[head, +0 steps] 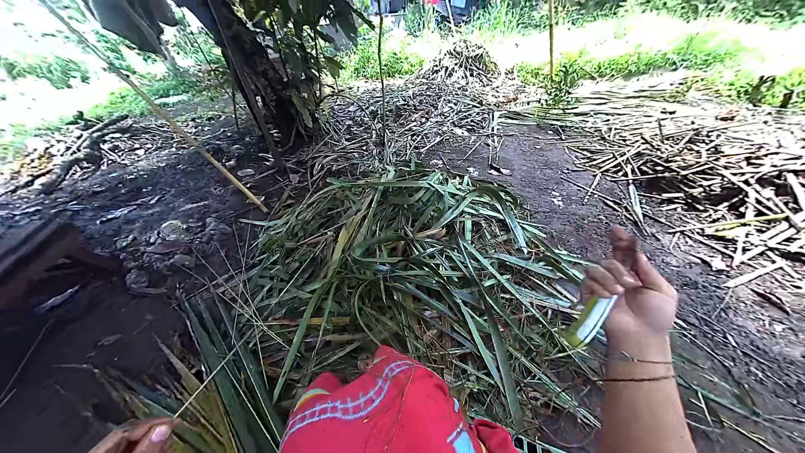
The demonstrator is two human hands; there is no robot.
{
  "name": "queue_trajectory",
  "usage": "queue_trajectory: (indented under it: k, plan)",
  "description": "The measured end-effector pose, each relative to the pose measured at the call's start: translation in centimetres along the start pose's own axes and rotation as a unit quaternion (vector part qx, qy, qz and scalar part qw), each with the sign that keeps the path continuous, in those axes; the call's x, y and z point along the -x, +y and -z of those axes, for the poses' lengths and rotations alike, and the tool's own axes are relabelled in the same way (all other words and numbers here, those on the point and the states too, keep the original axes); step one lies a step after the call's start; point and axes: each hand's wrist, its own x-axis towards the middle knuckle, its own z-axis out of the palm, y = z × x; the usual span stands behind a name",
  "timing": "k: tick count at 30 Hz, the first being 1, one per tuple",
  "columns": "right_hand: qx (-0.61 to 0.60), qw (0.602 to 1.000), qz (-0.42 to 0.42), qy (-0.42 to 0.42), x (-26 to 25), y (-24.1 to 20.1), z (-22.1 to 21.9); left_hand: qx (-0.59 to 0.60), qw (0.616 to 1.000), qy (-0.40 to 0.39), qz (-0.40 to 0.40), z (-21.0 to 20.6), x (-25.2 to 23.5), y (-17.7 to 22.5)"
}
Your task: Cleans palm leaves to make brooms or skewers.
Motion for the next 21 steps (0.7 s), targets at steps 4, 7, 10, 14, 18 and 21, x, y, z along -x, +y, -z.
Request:
queue_trajectory:
  k: [4,7,10,14,18,21]
  plan:
    - [0.056,0.997,-0.051,-0.024,3.3,4.2,-4.4,-0.073,0.994,-0.023,-0.077,-4.8,-2.4,3.4]
    - [0.11,0.937,-0.237,-0.233,7.5,9.4,-10.9,-0.127,0.974,-0.085,-0.165,-11.7,-3.7,5.9]
    - [0.145,0.9,-0.247,-0.33,9.5,12.0,-15.0,-0.154,0.958,-0.124,-0.208,-15.7,-3.9,7.6]
    - [0.177,0.956,-0.057,-0.227,7.4,9.7,-14.6,-0.275,0.924,-0.057,-0.259,-13.9,-4.6,4.7]
    - [0.212,0.958,0.083,-0.172,4.2,3.2,-12.6,-0.387,0.888,-0.043,-0.244,-10.3,-5.6,-2.6]
    - [0.223,0.954,0.14,-0.144,3.2,0.8,-12.1,-0.397,0.896,-0.055,-0.19,-9.6,-5.8,-4.2]
